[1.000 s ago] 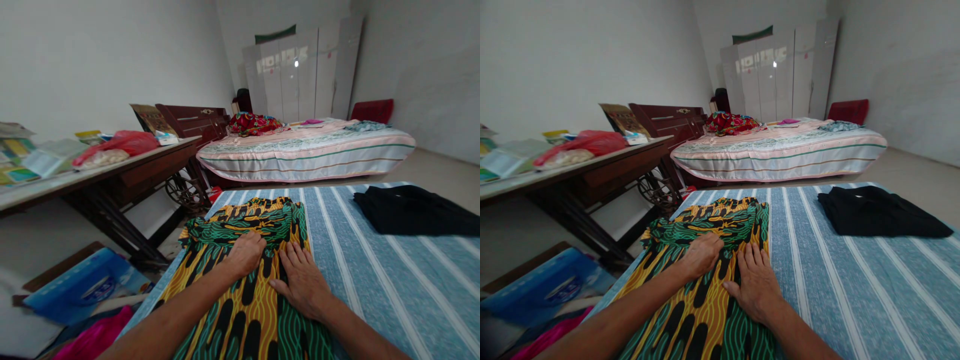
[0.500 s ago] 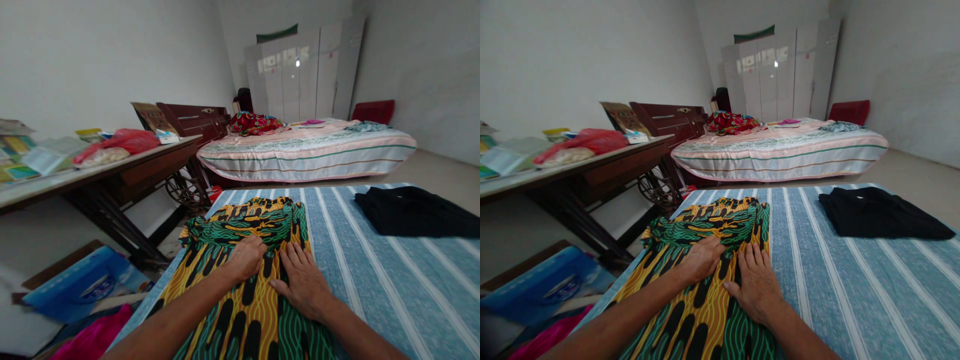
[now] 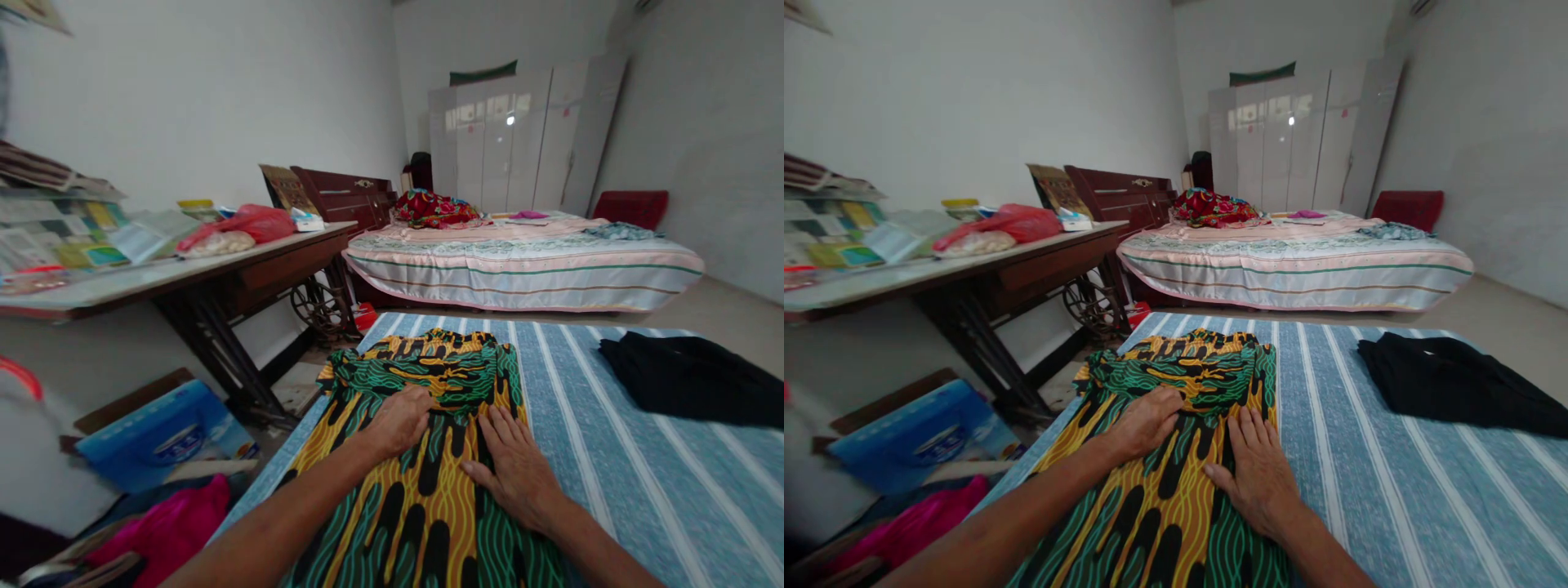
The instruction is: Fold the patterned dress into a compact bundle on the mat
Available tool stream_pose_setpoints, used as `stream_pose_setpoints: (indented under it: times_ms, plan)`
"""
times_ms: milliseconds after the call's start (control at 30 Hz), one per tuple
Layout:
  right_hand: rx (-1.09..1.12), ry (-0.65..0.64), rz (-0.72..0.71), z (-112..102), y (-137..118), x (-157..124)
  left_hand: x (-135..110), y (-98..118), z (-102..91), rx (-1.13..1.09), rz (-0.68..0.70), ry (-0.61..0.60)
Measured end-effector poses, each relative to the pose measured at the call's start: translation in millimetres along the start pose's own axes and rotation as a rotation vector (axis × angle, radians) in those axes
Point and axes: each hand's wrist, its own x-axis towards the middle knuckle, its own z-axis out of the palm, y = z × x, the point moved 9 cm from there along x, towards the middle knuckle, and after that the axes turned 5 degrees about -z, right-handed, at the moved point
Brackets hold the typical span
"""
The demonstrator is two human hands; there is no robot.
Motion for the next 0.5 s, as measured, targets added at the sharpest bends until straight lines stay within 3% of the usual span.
stream_pose_setpoints:
  times_ms: [100, 300, 500]
  plan:
    - [-0.038, 0.008, -0.002, 3.3, 1.4, -1.0, -17.4, -39.5, -11.5, -0.034, -0.169, 0.009]
    - [-0.095, -0.008, -0.03, 11.2, 3.6, 0.0, -63.4, -140.1, -34.0, -0.118, -0.7, 0.065]
    - [-0.104, -0.001, -0.033, 6.4, 5.1, -0.5, -92.5, -200.5, -33.1, -0.243, -1.002, 0.111]
